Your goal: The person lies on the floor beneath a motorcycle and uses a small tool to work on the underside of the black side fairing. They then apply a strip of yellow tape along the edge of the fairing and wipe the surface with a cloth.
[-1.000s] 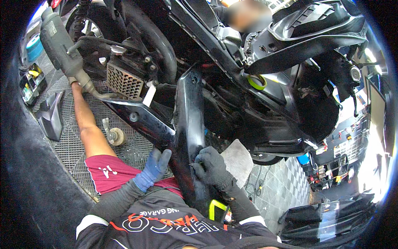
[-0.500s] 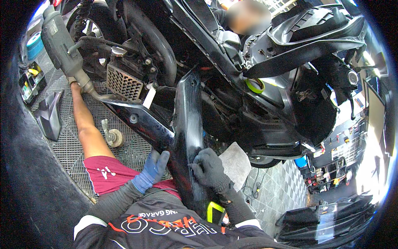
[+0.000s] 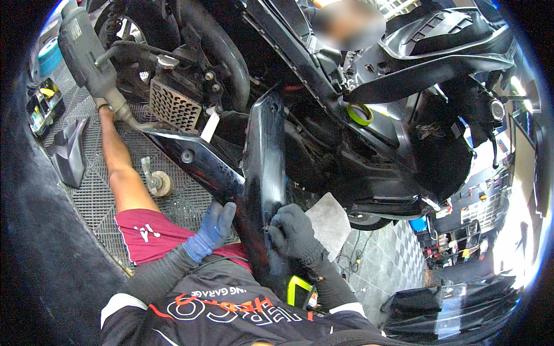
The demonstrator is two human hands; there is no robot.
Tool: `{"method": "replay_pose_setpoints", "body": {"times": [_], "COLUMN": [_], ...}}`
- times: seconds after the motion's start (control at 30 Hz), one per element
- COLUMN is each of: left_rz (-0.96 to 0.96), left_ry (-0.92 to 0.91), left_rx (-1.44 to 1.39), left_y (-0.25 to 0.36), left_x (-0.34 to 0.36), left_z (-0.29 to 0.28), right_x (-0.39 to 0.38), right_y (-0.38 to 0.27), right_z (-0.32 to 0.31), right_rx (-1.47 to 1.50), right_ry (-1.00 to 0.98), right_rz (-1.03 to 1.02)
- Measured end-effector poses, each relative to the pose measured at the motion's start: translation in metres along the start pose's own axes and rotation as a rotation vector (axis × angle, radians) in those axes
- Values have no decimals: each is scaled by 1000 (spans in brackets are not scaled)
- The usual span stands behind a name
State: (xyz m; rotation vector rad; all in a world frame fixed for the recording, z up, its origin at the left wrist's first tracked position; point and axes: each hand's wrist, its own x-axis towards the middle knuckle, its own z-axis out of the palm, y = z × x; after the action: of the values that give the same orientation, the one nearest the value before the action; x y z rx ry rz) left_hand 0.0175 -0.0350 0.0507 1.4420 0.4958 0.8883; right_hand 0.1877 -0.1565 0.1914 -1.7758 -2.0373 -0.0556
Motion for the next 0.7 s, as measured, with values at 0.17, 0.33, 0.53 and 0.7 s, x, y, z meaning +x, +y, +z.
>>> {"method": "replay_pose_setpoints", "body": {"times": [0.17,0.33,0.53,0.7], "left_rz": [-4,75,-2,-129], "left_ry": [-13,10,26,-24], "left_rx": [-69,-14,-69,14], "left_y": [3,-2,13,7], "left_x": [1,0,1,2], "left_z": [3,2,-1,-5], "right_x": [5,19,-2,13], "right_y": [4,2,-10,3], "right_z": [1,5,-4,3], "right_rx": [19,-31,-8,24], "right_ry": [21,94,-39,94], "right_rz": [6,36,-59,-6]}}
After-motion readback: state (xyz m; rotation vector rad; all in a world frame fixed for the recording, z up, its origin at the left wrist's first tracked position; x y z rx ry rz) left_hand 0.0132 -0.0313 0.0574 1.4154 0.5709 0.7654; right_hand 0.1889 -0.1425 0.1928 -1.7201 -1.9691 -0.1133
